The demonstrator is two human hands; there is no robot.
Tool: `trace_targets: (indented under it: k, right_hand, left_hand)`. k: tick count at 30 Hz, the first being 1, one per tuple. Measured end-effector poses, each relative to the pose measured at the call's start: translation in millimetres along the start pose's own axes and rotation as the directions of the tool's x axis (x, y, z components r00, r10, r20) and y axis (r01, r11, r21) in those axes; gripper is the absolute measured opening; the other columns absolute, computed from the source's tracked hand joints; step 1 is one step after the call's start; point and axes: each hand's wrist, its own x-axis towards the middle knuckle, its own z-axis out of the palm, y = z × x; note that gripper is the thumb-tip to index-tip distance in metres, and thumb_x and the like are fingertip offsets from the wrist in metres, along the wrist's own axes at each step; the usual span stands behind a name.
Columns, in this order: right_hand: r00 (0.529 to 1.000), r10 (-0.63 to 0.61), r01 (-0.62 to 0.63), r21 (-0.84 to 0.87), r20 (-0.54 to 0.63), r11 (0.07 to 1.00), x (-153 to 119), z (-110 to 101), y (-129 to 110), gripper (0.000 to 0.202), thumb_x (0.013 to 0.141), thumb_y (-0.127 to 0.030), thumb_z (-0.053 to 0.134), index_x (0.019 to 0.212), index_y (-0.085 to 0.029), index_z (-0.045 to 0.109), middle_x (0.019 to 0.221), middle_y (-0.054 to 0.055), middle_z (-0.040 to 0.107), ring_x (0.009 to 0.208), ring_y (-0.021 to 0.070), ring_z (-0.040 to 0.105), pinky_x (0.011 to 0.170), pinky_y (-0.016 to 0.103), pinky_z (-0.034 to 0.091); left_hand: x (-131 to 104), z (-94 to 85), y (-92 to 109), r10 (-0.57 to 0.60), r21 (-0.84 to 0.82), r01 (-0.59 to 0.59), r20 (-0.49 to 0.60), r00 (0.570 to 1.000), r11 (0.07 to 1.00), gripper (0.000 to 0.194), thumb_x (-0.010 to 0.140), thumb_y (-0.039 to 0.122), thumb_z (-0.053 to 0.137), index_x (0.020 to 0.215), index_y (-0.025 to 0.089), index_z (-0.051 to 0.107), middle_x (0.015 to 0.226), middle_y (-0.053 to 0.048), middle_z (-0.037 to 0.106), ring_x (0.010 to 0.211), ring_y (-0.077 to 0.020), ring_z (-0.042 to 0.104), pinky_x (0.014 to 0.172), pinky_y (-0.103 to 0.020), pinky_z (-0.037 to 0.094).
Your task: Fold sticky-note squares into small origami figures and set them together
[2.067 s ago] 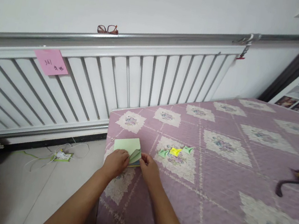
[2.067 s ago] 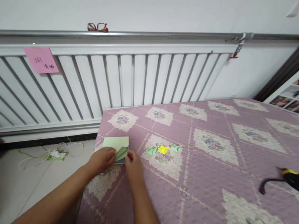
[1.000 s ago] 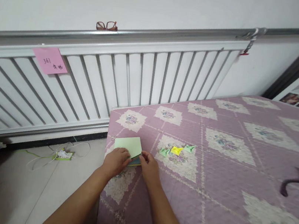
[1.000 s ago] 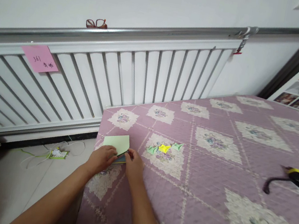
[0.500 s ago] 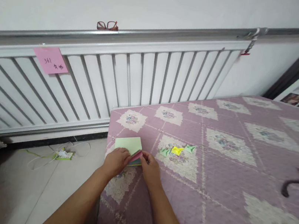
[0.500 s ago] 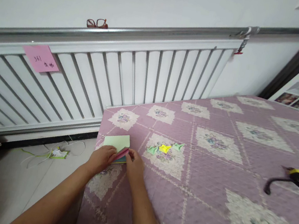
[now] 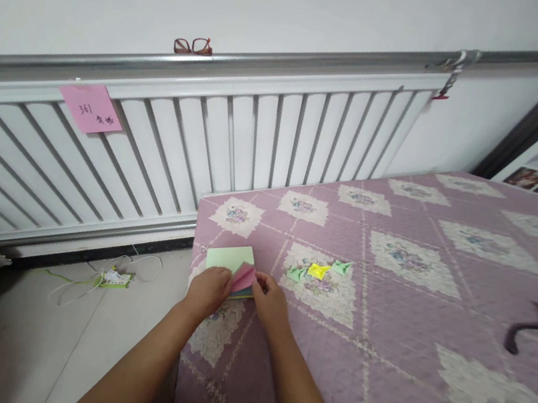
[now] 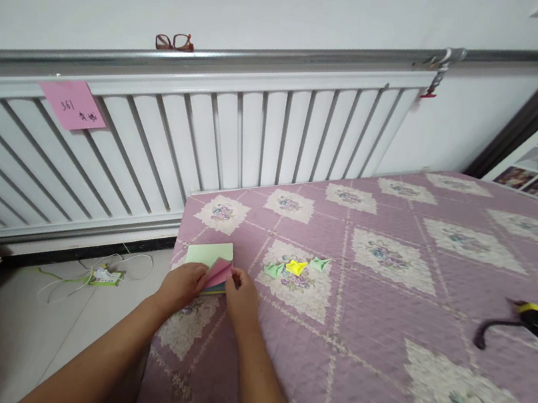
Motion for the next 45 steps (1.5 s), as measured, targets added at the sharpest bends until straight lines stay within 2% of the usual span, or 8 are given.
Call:
trace_targets:
  k: [7, 15, 22, 25, 29, 34, 42, 45]
  right_hand:
    - [0.999, 0.037, -0.037, -0.082, -0.007, 0.996, -0.9, -0.5, -2.9, 0.032, 0.075, -0.020, 0.046, 0.103, -0.020, 0.062, 0.096, 0.003, 0.071, 0.088, 0.0171, 0.065, 0.082, 0.029, 0.047]
    - [0.988, 0.145, -0.152, -0.264, -0.044, 0.953, 1.6, 1.9, -13.4, 0.039, 0.076, -0.023, 0.052, 0.114, -0.018, 0.058, 0.090, 0.005, 0.070, 0.088, 0.0218, 0.064, 0.081, 0.033, 0.044]
    - [0.981, 0.193, -0.192, -0.348, -0.031, 0.918, 5.1, 2.9, -14.8, 0.047, 0.078, -0.025, 0.053, 0.123, -0.014, 0.054, 0.097, 0.011, 0.069, 0.095, 0.0255, 0.062, 0.085, 0.036, 0.041]
    - [0.985, 0.173, -0.162, -0.325, 0.005, 0.932, 4.9, -2.5, -16.1, 0.043, 0.077, -0.024, 0.052, 0.119, -0.015, 0.057, 0.098, 0.010, 0.070, 0.093, 0.0225, 0.063, 0.081, 0.031, 0.042]
    - [0.991, 0.125, -0.110, -0.276, 0.037, 0.955, 3.5, -14.6, -19.3, 0.028, 0.074, -0.020, 0.049, 0.096, -0.019, 0.066, 0.087, 0.005, 0.071, 0.078, 0.0180, 0.063, 0.069, 0.025, 0.043]
    - [0.996, 0.054, -0.072, -0.267, -0.074, 0.961, -2.6, -32.4, -27.4, 0.020, 0.075, -0.025, 0.043, 0.079, -0.018, 0.061, 0.076, 0.005, 0.066, 0.071, 0.0202, 0.058, 0.064, 0.028, 0.040]
    - [0.952, -0.087, 0.009, -0.257, -0.294, 0.966, -11.8, -76.3, -73.9, 0.014, 0.079, -0.032, 0.042, 0.083, -0.025, 0.052, 0.079, 0.003, 0.059, 0.075, 0.0209, 0.051, 0.068, 0.031, 0.034]
    - [0.938, -0.052, -0.006, -0.166, -0.342, 0.986, -8.5, -81.6, -82.4, 0.015, 0.081, -0.037, 0.044, 0.085, -0.025, 0.051, 0.072, 0.002, 0.058, 0.068, 0.0201, 0.051, 0.064, 0.031, 0.036]
  left_hand:
    - [0.6, 5.0, 10.7, -0.104, 0.040, 0.104, 0.010, 0.994, 0.994, 0.015, 0.091, 0.021, 0.041, 0.093, 0.019, 0.056, 0.095, -0.007, 0.064, 0.092, -0.0209, 0.060, 0.077, -0.029, 0.044]
    - [-2.0, 15.3, 9.0, -0.051, 0.038, 0.052, -0.018, 0.999, 0.998, 0.017, 0.086, 0.016, 0.049, 0.100, 0.020, 0.058, 0.106, -0.007, 0.061, 0.101, -0.0216, 0.054, 0.084, -0.031, 0.043]
    - [-3.9, 22.8, -0.7, 0.001, 0.033, 0.002, -0.088, 0.996, 0.999, 0.041, 0.088, 0.010, 0.045, 0.127, 0.022, 0.051, 0.126, -0.006, 0.056, 0.112, -0.0213, 0.049, 0.096, -0.031, 0.039]
    - [-7.6, 25.8, -3.9, -0.004, 0.030, 0.007, -0.119, 0.993, 1.000, 0.047, 0.087, 0.007, 0.043, 0.132, 0.020, 0.048, 0.133, -0.006, 0.052, 0.117, -0.0220, 0.046, 0.101, -0.033, 0.036]
    - [-11.5, 30.5, -6.2, -0.023, 0.020, 0.026, -0.129, 0.991, 0.999, 0.047, 0.087, 0.006, 0.041, 0.132, 0.018, 0.048, 0.135, -0.008, 0.051, 0.120, -0.0228, 0.045, 0.102, -0.036, 0.036]
    - [-13.8, 31.5, -3.0, -0.024, 0.001, 0.024, -0.105, 0.994, 1.000, 0.046, 0.088, 0.007, 0.041, 0.130, 0.021, 0.051, 0.135, -0.007, 0.051, 0.121, -0.0215, 0.045, 0.101, -0.035, 0.037]
    - [-11.0, 27.9, 0.7, -0.042, -0.033, 0.039, -0.066, 0.997, 0.999, 0.049, 0.082, 0.005, 0.043, 0.128, 0.022, 0.052, 0.134, -0.007, 0.051, 0.121, -0.0237, 0.044, 0.101, -0.038, 0.036]
    - [-10.8, 23.5, 2.5, -0.017, -0.059, 0.012, -0.076, 0.997, 0.998, 0.044, 0.082, 0.009, 0.048, 0.124, 0.020, 0.055, 0.131, -0.008, 0.053, 0.118, -0.0246, 0.045, 0.100, -0.037, 0.036]
